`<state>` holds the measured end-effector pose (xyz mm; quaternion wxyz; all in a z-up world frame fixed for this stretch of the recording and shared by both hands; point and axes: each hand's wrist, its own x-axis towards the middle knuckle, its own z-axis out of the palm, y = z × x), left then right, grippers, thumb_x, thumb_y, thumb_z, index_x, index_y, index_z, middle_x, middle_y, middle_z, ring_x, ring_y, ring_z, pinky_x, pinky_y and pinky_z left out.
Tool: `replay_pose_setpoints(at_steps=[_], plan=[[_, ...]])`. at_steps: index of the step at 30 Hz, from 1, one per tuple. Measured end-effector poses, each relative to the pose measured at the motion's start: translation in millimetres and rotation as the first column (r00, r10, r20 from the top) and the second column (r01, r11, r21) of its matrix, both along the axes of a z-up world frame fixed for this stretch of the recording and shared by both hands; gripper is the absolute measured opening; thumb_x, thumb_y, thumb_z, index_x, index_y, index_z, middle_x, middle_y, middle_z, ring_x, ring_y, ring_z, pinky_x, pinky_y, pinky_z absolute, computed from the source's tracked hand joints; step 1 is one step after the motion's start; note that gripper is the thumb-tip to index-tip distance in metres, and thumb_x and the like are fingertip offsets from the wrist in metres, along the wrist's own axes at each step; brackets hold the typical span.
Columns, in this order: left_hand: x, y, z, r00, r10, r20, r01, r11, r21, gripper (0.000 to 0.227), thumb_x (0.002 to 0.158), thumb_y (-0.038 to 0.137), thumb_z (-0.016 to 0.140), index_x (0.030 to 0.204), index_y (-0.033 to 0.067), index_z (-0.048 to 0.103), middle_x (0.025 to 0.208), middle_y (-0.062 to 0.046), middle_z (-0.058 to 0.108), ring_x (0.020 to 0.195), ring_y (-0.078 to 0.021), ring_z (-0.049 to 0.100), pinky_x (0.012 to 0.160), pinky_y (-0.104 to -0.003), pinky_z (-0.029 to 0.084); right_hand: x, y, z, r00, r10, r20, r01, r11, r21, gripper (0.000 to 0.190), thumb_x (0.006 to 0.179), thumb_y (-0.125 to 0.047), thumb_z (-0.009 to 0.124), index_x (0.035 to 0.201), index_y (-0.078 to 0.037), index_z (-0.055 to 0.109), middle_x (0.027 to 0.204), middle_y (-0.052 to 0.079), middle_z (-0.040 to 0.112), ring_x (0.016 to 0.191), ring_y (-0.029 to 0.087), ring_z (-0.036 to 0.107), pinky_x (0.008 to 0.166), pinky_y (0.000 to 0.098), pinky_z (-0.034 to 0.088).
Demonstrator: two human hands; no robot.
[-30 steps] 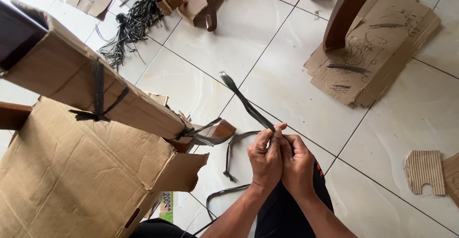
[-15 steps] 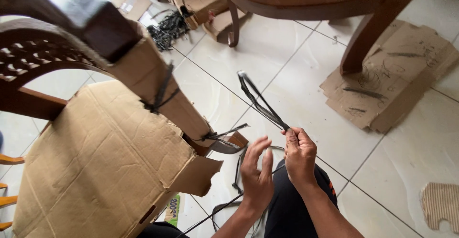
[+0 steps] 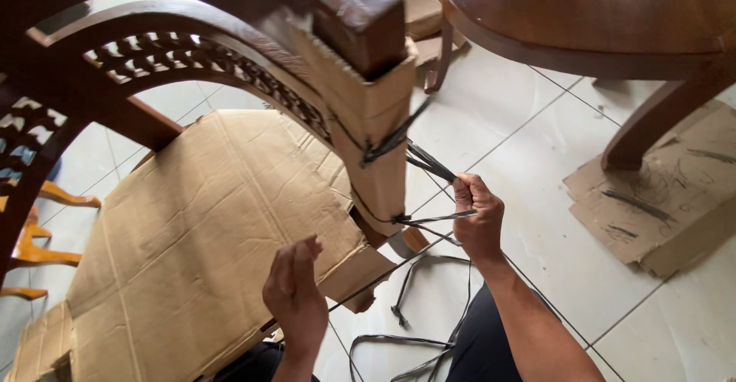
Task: Wrapping a wooden chair with cardboard and securing it with plastic straps
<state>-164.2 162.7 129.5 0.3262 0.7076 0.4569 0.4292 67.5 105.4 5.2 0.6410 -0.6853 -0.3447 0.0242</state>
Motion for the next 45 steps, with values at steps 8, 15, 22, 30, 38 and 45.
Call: replay_pose_setpoints(at_steps=[8, 15, 22, 30, 38, 45], plan=[[10.0, 79.5, -24.5, 0.942, 0.148, 0.302, 0.031, 0.855, -0.517, 0.033, 0.099, 0.022, 0.062, 0.116, -0.0043, 0.071, 0.095, -0.017, 0.074, 0.073, -0.0175, 0.070, 0.070, -0.026, 0.059, 4.7, 32.5, -15.9, 1.000, -0.009, -0.013, 0.010, 0.999, 0.033, 0.013, 0.105, -0.009, 0.063, 0.098, -0.009, 0.075, 0.086, 0.012, 0.075, 0.084, 0.031, 0.074, 0.078, 0.0412, 0.057], [45.4, 137.4, -48.3, 0.932, 0.125, 0.339, 0.137, 0.747, -0.651, 0.056, 0.094, 0.045, 0.067, 0.119, -0.0047, 0.069, 0.098, -0.023, 0.075, 0.068, -0.0233, 0.073, 0.061, -0.032, 0.063, 6.1, 33.8, 16.2, 0.995, 0.081, 0.064, -0.083, 0.996, 0.031, 0.016, 0.105, -0.007, 0.062, 0.095, -0.006, 0.074, 0.083, 0.012, 0.073, 0.083, 0.032, 0.074, 0.078, 0.0418, 0.057], [68.5, 163.1, -36.9, 0.928, 0.100, 0.358, 0.196, 0.687, -0.699, 0.066, 0.087, 0.064, 0.065, 0.115, 0.0035, 0.071, 0.099, -0.014, 0.076, 0.075, -0.0185, 0.072, 0.060, -0.027, 0.057, 19.3, 53.2, -9.0, 0.983, 0.134, 0.126, -0.132, 0.991, -0.024, 0.019, 0.103, -0.005, 0.062, 0.085, -0.003, 0.070, 0.072, 0.019, 0.065, 0.076, 0.042, 0.070, 0.068, 0.0458, 0.055], [23.4, 190.2, -37.0, 0.707, 0.233, 0.668, 0.385, 0.666, -0.639, 0.022, 0.091, 0.033, 0.063, 0.076, 0.0184, 0.060, 0.078, -0.005, 0.075, 0.084, -0.0223, 0.078, 0.077, -0.033, 0.062, 31.7, 66.7, -12.0, 0.843, 0.222, 0.489, -0.160, 0.973, -0.165, 0.023, 0.095, 0.004, 0.062, 0.075, -0.007, 0.068, 0.058, 0.009, 0.060, 0.056, 0.030, 0.062, 0.065, 0.0351, 0.054], [-23.3, 163.8, -30.9, 0.593, 0.369, 0.715, 0.327, 0.701, -0.633, 0.028, 0.092, 0.026, 0.061, 0.070, 0.0133, 0.049, 0.059, -0.003, 0.048, 0.068, -0.0206, 0.068, 0.083, -0.040, 0.065, 34.2, 64.0, -9.0, 0.920, 0.358, 0.160, -0.346, 0.933, -0.099, 0.011, 0.093, -0.002, 0.070, 0.085, -0.010, 0.069, 0.074, 0.008, 0.068, 0.072, 0.026, 0.067, 0.074, 0.0403, 0.053], [-60.9, 141.0, -42.1, 0.506, 0.532, 0.679, 0.151, 0.720, -0.677, 0.032, 0.086, 0.024, 0.067, 0.065, 0.0132, 0.045, 0.056, -0.003, 0.037, 0.059, -0.0239, 0.064, 0.077, -0.045, 0.064, 46.6, 45.5, -41.4, 0.931, 0.363, 0.032, -0.350, 0.917, -0.194, 0.008, 0.092, -0.002, 0.069, 0.095, -0.010, 0.071, 0.084, 0.010, 0.070, 0.082, 0.028, 0.067, 0.082, 0.0422, 0.053]])
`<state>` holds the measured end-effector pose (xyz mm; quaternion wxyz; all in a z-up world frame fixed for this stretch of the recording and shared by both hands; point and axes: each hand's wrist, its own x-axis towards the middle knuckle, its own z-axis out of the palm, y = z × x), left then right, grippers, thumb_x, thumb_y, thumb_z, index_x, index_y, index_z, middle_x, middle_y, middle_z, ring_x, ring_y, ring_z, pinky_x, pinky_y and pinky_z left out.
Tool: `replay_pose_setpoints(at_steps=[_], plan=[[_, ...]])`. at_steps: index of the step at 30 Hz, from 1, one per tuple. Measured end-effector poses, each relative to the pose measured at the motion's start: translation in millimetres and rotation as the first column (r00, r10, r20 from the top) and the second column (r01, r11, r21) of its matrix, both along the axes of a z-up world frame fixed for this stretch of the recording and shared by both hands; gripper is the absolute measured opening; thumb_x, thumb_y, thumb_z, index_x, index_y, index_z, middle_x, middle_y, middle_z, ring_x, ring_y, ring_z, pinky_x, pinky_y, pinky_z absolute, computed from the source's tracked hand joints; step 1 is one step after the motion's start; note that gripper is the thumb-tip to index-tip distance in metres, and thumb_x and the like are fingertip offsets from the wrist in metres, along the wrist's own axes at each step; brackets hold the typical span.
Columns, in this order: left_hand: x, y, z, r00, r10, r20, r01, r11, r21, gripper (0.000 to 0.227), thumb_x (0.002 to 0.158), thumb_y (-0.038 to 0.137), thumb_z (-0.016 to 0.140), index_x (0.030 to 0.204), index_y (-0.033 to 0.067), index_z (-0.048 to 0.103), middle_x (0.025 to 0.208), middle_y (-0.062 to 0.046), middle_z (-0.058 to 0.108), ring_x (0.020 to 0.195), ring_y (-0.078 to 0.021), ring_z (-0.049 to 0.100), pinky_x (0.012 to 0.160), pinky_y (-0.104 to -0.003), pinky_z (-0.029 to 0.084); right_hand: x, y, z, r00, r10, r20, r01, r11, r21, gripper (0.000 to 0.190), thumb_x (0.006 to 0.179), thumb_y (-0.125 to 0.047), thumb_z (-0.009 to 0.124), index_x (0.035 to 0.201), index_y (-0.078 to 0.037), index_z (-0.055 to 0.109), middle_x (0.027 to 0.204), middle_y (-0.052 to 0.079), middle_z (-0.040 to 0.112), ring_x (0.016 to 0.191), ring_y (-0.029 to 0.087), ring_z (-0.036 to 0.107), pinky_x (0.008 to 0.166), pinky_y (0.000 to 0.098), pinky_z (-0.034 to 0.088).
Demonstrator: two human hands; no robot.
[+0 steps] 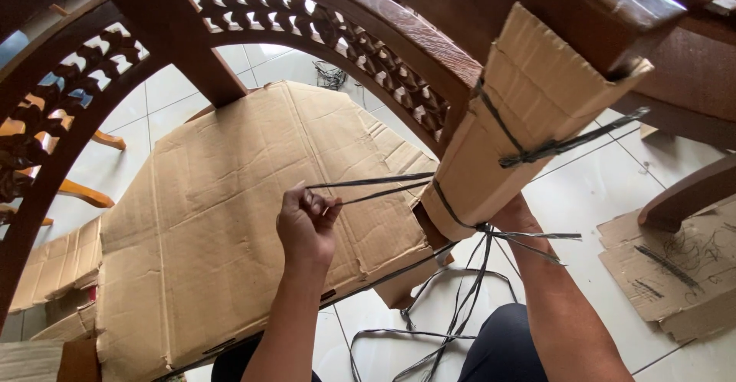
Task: Wrapping a wooden chair with cardboard and securing it with plastic straps
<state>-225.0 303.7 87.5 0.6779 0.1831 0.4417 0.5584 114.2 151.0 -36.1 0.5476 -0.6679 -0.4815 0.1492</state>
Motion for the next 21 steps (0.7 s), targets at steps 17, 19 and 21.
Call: replay_pose_setpoints(at_steps=[17, 19, 21], plan=[[-106.2, 49.5, 29.3, 0.987, 0.107, -0.123, -0.102, 0.994, 0.047, 0.030, 0.086, 0.020, 0.060, 0.063, 0.0178, 0.040, 0.053, 0.005, 0.021, 0.042, -0.0100, 0.023, 0.039, -0.026, 0.022, 24.0, -34.7, -61.6, 0.986, -0.054, -0.158, -0.013, 0.919, -0.395, 0.029, 0.091, -0.003, 0.067, 0.117, -0.010, 0.076, 0.108, 0.015, 0.075, 0.108, 0.032, 0.068, 0.101, 0.0469, 0.052], [-123.9, 63.7, 29.0, 0.989, 0.086, -0.119, -0.081, 0.996, 0.045, 0.028, 0.085, 0.019, 0.058, 0.064, 0.0182, 0.040, 0.054, 0.005, 0.021, 0.042, -0.0085, 0.022, 0.039, -0.026, 0.022, -2.8, -25.3, -3.4, 0.985, -0.073, -0.154, 0.000, 0.904, -0.427, 0.030, 0.091, -0.003, 0.067, 0.119, -0.010, 0.076, 0.110, 0.015, 0.075, 0.110, 0.032, 0.068, 0.102, 0.0471, 0.052], [-149.3, 87.0, 21.2, 1.000, 0.027, -0.002, -0.027, 0.997, 0.072, 0.024, 0.095, 0.014, 0.052, 0.073, 0.0168, 0.042, 0.053, 0.005, 0.028, 0.043, -0.0081, 0.021, 0.039, -0.025, 0.020, -67.3, -28.5, 106.6, 0.954, -0.273, -0.125, 0.133, 0.756, -0.641, 0.048, 0.092, -0.025, 0.063, 0.121, 0.012, 0.066, 0.115, 0.028, 0.071, 0.103, 0.037, 0.066, 0.085, 0.0432, 0.051]])
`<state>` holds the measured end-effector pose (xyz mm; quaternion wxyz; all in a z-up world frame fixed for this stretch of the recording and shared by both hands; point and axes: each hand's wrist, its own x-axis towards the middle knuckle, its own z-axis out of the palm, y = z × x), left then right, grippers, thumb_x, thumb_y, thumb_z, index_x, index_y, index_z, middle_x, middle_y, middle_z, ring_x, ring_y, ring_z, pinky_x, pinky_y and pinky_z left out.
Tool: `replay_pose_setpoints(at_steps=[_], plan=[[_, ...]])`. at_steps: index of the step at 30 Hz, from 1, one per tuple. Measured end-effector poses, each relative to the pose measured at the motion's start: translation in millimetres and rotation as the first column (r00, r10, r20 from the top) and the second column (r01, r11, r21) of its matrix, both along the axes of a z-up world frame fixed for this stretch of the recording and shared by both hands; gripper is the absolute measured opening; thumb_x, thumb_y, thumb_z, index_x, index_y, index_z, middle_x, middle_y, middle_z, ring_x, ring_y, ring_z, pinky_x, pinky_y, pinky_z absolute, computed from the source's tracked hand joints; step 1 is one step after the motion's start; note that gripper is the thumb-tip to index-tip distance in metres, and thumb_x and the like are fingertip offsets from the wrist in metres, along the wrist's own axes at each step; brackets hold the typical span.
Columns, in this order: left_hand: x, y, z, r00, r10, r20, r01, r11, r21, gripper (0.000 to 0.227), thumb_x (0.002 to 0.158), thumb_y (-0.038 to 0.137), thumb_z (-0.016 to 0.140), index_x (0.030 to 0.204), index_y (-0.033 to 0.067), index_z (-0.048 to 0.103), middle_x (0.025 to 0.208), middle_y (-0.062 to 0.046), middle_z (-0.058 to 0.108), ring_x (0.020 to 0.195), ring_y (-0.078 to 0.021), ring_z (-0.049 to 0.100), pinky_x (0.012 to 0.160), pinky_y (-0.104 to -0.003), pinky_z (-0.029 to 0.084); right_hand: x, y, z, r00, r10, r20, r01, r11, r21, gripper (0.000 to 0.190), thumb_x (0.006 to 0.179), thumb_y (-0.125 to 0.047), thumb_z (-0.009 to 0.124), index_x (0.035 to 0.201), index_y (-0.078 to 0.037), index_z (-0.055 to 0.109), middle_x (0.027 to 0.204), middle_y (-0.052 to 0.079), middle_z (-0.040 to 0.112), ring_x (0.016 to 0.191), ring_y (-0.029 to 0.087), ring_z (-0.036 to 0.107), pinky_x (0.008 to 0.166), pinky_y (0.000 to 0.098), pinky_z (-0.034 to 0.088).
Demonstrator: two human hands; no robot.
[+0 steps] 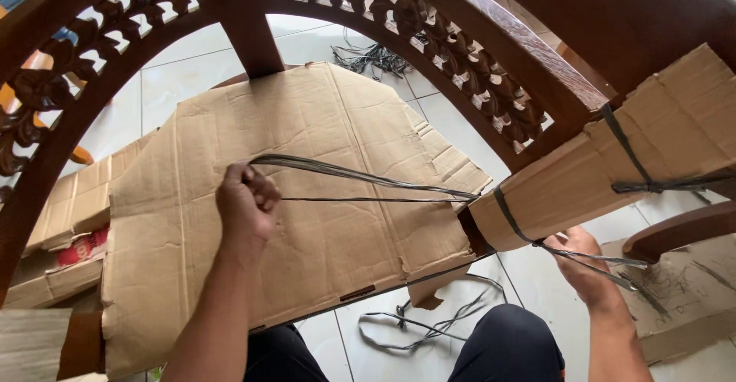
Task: Wrapping a wooden chair with cardboard and securing it with plastic straps
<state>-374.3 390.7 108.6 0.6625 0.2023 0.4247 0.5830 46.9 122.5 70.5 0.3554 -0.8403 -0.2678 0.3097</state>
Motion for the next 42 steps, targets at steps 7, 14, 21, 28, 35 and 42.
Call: replay_pose_setpoints(at_steps=[7, 14, 21, 28, 35, 42], plan=[[-37.7, 15.7, 4.9, 0.999, 0.023, 0.027, -0.024, 0.999, 0.044, 0.038, 0.106, 0.029, 0.059, 0.073, 0.0159, 0.045, 0.057, 0.005, 0.030, 0.045, -0.0069, 0.023, 0.041, -0.024, 0.018, -103.1, -45.5, -19.0, 0.794, -0.283, 0.538, 0.064, 0.919, 0.388, 0.024, 0.114, -0.013, 0.058, 0.105, 0.003, 0.072, 0.078, 0.006, 0.066, 0.068, 0.017, 0.054, 0.067, 0.0311, 0.040], [-80.4, 15.3, 10.4, 0.980, 0.118, 0.160, -0.128, 0.990, 0.052, 0.039, 0.103, 0.035, 0.061, 0.073, 0.0170, 0.045, 0.053, 0.007, 0.025, 0.042, -0.0060, 0.017, 0.039, -0.024, 0.012, -190.4, 50.9, 40.5, 0.708, 0.101, 0.699, -0.524, 0.740, 0.423, 0.041, 0.098, -0.015, 0.053, 0.136, -0.001, 0.052, 0.135, 0.017, 0.060, 0.128, 0.032, 0.056, 0.109, 0.0443, 0.046], [-132.9, 16.1, 12.7, 0.958, 0.266, 0.106, -0.266, 0.964, -0.022, 0.037, 0.106, 0.043, 0.052, 0.076, 0.0212, 0.050, 0.059, 0.008, 0.019, 0.042, -0.0065, 0.019, 0.039, -0.022, 0.017, -223.3, 128.2, 41.0, 0.411, 0.368, 0.834, -0.716, 0.697, 0.045, 0.064, 0.100, -0.055, 0.051, 0.152, -0.017, 0.052, 0.121, 0.010, 0.067, 0.125, 0.032, 0.061, 0.112, 0.0568, 0.039], [-160.6, -7.2, 12.7, 0.899, 0.424, 0.107, -0.406, 0.900, -0.157, 0.039, 0.104, 0.049, 0.053, 0.075, 0.0236, 0.049, 0.058, 0.010, 0.031, 0.042, -0.0045, 0.031, 0.040, -0.021, 0.024, -277.8, 146.9, 12.0, 0.434, 0.491, 0.755, -0.749, 0.663, 0.000, 0.014, 0.100, -0.045, 0.058, 0.102, -0.040, 0.071, 0.079, -0.006, 0.060, 0.076, 0.027, 0.069, 0.069, 0.0440, 0.058], [-170.0, -36.7, 5.0, 0.930, 0.347, 0.122, -0.353, 0.935, 0.028, 0.040, 0.109, 0.037, 0.048, 0.077, 0.0145, 0.047, 0.060, 0.001, 0.037, 0.048, -0.0135, 0.045, 0.049, -0.026, 0.044, -310.4, 147.1, 23.5, 0.655, 0.480, 0.584, -0.663, 0.736, 0.138, 0.009, 0.098, -0.025, 0.064, 0.094, -0.030, 0.070, 0.087, -0.003, 0.078, 0.089, 0.030, 0.075, 0.078, 0.0419, 0.057], [-175.7, -29.9, -18.7, 0.877, 0.419, 0.235, -0.435, 0.900, 0.016, 0.036, 0.109, 0.035, 0.048, 0.082, 0.0119, 0.053, 0.063, -0.002, 0.044, 0.055, -0.0189, 0.056, 0.061, -0.035, 0.058, -381.8, 176.7, 33.8, 0.613, 0.532, 0.584, -0.742, 0.643, 0.192, 0.009, 0.096, -0.019, 0.065, 0.094, -0.026, 0.070, 0.085, 0.005, 0.079, 0.084, 0.040, 0.073, 0.074, 0.0511, 0.056]])
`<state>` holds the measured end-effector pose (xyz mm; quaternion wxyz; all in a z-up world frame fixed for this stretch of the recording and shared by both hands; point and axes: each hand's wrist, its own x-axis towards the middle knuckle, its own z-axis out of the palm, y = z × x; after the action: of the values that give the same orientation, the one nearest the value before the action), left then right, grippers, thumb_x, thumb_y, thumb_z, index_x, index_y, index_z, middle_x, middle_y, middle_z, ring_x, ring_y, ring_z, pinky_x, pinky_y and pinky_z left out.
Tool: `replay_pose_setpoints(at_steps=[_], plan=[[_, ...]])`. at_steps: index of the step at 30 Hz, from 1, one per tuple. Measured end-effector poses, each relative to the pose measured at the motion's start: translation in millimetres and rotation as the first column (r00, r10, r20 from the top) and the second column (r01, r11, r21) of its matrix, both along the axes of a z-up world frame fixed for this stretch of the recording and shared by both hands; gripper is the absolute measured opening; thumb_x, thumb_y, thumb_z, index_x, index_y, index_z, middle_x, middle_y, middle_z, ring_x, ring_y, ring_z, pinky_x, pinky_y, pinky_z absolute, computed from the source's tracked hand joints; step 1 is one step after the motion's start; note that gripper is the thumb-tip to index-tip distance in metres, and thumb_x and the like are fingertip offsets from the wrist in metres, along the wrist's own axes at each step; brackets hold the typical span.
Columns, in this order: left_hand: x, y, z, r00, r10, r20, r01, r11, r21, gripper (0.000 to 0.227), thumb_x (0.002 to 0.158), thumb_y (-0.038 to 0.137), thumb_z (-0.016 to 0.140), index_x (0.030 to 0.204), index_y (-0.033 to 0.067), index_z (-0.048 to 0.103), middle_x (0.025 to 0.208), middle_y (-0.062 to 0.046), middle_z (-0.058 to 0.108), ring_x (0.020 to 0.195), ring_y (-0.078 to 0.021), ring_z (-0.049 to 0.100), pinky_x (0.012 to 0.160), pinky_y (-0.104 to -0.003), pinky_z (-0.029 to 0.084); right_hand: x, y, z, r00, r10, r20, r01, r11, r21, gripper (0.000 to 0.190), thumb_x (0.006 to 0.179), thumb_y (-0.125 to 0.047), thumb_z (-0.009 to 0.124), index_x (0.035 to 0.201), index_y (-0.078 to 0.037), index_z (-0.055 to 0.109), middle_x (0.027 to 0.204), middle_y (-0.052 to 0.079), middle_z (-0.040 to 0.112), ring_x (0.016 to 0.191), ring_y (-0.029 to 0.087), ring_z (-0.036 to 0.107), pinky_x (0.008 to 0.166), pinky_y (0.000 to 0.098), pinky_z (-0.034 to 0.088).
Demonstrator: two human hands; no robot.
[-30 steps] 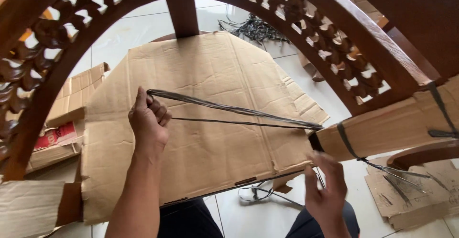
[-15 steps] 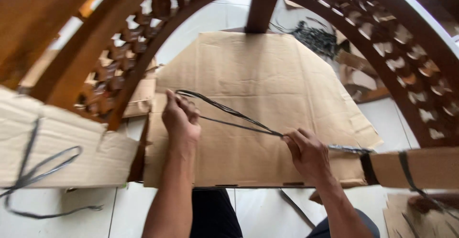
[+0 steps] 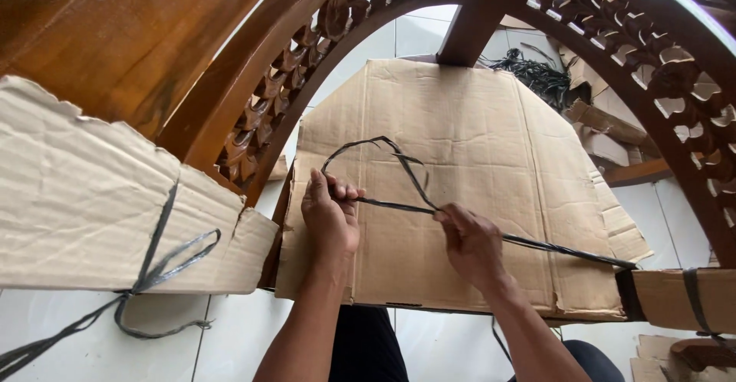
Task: Wrapping a wooden chair with cardboard and securing it with plastic straps
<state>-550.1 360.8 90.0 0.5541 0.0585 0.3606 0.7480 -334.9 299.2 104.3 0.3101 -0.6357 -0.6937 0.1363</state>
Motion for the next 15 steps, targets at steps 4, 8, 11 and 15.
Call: replay_pose_setpoints(at_steps=[4, 8, 11, 15], plan=[[-0.7, -7.2, 21.6, 1.000, -0.012, 0.012, 0.012, 1.000, -0.008, 0.036, 0.109, 0.033, 0.050, 0.082, 0.0094, 0.055, 0.064, -0.006, 0.053, 0.060, -0.0203, 0.063, 0.069, -0.037, 0.062, -20.5, 13.9, 8.7, 0.997, -0.051, -0.059, 0.052, 0.999, 0.012, 0.008, 0.098, -0.016, 0.062, 0.096, -0.020, 0.068, 0.088, 0.008, 0.078, 0.085, 0.043, 0.072, 0.075, 0.0525, 0.054], [-2.3, -5.5, 10.4, 0.997, -0.049, 0.064, 0.053, 0.997, -0.052, 0.038, 0.108, 0.036, 0.054, 0.078, 0.0128, 0.054, 0.059, 0.000, 0.038, 0.048, -0.0152, 0.045, 0.050, -0.029, 0.047, -17.1, 19.0, -0.3, 0.980, -0.090, -0.177, 0.073, 0.992, -0.101, 0.014, 0.102, -0.022, 0.058, 0.096, -0.022, 0.070, 0.090, 0.005, 0.079, 0.084, 0.039, 0.072, 0.077, 0.0479, 0.054], [0.9, -4.4, 26.2, 0.999, -0.018, 0.050, 0.025, 0.991, -0.133, 0.038, 0.109, 0.037, 0.052, 0.076, 0.0168, 0.051, 0.057, 0.006, 0.027, 0.042, -0.0094, 0.030, 0.039, -0.023, 0.028, -15.7, 22.3, 0.6, 0.968, -0.112, -0.224, 0.070, 0.980, -0.185, 0.019, 0.103, -0.027, 0.055, 0.097, -0.025, 0.072, 0.086, 0.007, 0.078, 0.081, 0.039, 0.072, 0.078, 0.0488, 0.054], [2.6, -1.1, 20.4, 0.998, 0.069, 0.003, -0.068, 0.984, -0.163, 0.037, 0.107, 0.040, 0.057, 0.077, 0.0185, 0.052, 0.056, 0.007, 0.021, 0.039, -0.0074, 0.023, 0.034, -0.021, 0.021, -27.0, 31.3, -26.6, 0.843, -0.106, -0.527, 0.024, 0.987, -0.160, 0.024, 0.097, 0.000, 0.053, 0.096, -0.016, 0.072, 0.073, 0.005, 0.073, 0.074, 0.021, 0.071, 0.081, 0.0367, 0.057]])
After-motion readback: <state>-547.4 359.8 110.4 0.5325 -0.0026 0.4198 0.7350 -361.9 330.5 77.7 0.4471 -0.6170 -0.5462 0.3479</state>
